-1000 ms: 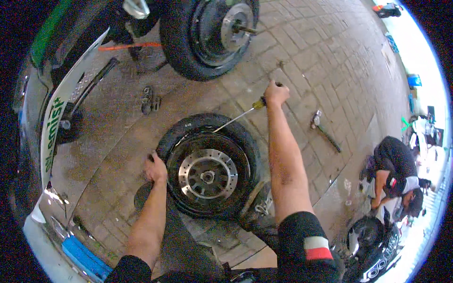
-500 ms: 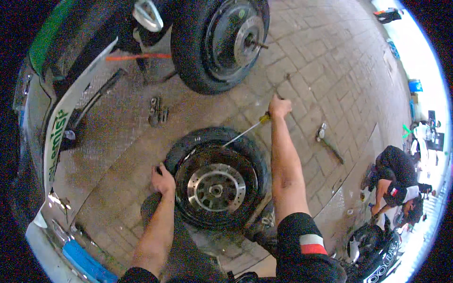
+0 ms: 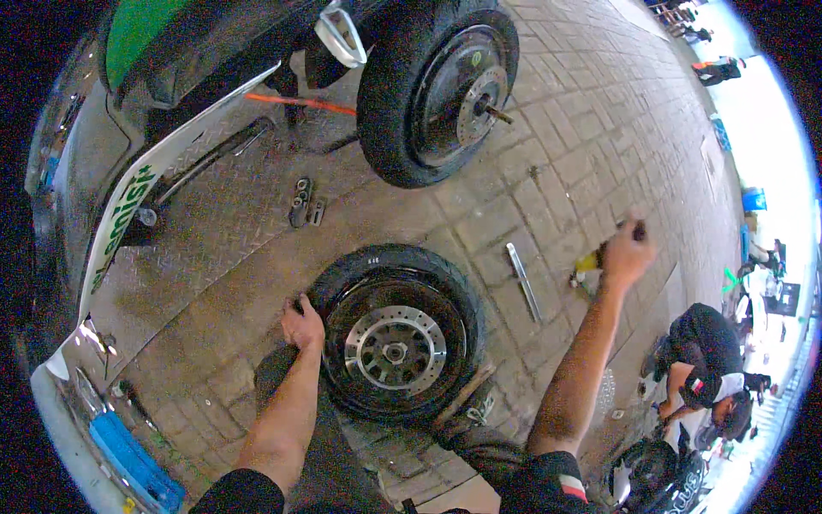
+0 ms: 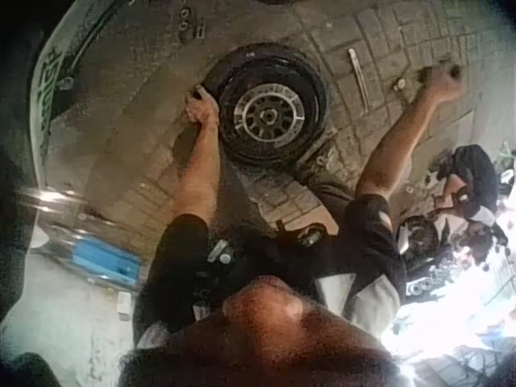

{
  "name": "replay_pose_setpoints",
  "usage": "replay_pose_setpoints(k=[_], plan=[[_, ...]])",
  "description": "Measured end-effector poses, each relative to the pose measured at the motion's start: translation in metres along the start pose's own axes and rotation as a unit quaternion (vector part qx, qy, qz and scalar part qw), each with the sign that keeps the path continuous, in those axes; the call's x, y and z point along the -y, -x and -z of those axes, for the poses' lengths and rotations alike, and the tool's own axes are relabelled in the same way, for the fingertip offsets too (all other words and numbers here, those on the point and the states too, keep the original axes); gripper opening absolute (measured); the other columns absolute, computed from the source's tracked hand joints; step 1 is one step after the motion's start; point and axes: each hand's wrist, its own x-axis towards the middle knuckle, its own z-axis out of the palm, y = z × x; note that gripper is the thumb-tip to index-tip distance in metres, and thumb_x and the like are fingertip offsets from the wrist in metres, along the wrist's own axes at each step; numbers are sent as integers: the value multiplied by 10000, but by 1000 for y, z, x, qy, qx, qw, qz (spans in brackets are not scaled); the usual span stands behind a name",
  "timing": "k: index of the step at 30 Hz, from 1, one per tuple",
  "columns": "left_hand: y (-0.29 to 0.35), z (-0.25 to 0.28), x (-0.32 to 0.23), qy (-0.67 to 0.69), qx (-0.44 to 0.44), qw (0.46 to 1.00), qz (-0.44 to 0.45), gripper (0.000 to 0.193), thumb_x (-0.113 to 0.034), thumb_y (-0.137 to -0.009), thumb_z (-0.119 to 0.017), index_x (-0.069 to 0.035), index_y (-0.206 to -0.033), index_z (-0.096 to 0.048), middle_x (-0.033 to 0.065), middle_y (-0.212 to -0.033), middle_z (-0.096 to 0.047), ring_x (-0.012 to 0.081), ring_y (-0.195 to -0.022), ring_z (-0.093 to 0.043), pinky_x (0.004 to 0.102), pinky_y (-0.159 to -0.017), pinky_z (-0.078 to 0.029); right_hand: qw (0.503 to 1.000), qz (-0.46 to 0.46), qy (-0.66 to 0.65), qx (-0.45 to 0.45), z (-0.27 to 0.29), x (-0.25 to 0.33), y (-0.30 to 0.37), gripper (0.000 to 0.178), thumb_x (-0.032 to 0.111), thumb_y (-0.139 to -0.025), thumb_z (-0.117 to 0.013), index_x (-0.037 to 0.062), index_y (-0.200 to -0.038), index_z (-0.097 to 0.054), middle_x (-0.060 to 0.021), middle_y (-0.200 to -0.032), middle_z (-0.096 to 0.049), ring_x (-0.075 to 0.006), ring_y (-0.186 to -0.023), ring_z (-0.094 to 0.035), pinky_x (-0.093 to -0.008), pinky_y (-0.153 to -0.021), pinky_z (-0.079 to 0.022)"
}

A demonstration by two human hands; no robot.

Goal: The person works on a scooter wheel by hand and using a tool. The person removes a tire from a wheel hub and then uses a screwdriver to pry and work on the rim and tire.

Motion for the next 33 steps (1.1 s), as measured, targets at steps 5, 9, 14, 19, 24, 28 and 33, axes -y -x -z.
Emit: replay_pose_setpoints(k=[5, 9, 14, 19, 24, 28, 33], plan=[[2, 7, -6, 8, 10, 1000, 25, 670, -525, -986, -513, 29, -1358, -575, 261, -1343, -604, 427, -1247, -563, 492, -1066, -421, 947, 265, 61, 170, -59, 4, 92, 238, 265, -852, -722, 35, -910, -702, -174, -805, -688, -378, -747, -677, -494, -702, -528], [1, 8, -7, -13, 4, 1000, 17, 662, -512, -985, -519, 27, -1365, -569, 264, -1353, -597, 425, -1251, -560, 498, -1063, -420, 857, 127, -43, 497, -131, 72, 194, 350, 352, -951, -614, 21, -1003, -715, -247, -937, -698, -451, -935, -667, -514, -834, -534], [-4, 0, 5, 45, 36, 998, 13, 667, -512, -980, -528, 37, -1356, -570, 268, -1347, -598, 421, -1257, -555, 500, -1061, -420, 922, 216, -34, 320, -172, 84, 251, 400, 371, -974, -575, -8, -1000, -701, -249, -976, -692, -458, -942, -657, -518, -847, -531], [-1, 3, 5, 21, 11, 999, 22, 667, -515, -978, -541, 41, -1346, -573, 267, -1351, -596, 425, -1263, -547, 498, -1067, -419, 868, 341, -44, 357, -178, 65, 258, 361, 364, -962, -577, 31, -914, -708, -202, -903, -697, -394, -820, -678, -511, -727, -542], [3, 26, -15, 47, 41, 998, 8, 723, -550, -971, -540, 39, -1390, -541, 263, -1354, -597, 421, -1264, -558, 482, -1075, -430, 869, 175, -9, 463, -173, 83, 241, 533, 497, -980, -489, 16, -1026, -714, -283, -1077, -685, -456, -1026, -645, -535, -940, -501], [6, 22, -8, 94, 24, 995, -20, 731, -563, -972, -529, 29, -1401, -538, 261, -1359, -594, 415, -1254, -571, 479, -1069, -438, 874, 123, 12, 471, -166, 87, 236, 488, 482, -964, -529, 37, -1036, -718, -281, -1093, -681, -448, -1054, -641, -528, -926, -508], [3, 4, 4, 41, 12, 999, 15, 724, -566, -981, -514, 40, -1376, -555, 270, -1360, -587, 399, -1303, -526, 470, -1099, -401, 902, 111, -92, 406, -164, 73, 246, 465, 447, -972, -559, 13, -959, -727, -272, -920, -700, -472, -897, -675, -524, -827, -531]])
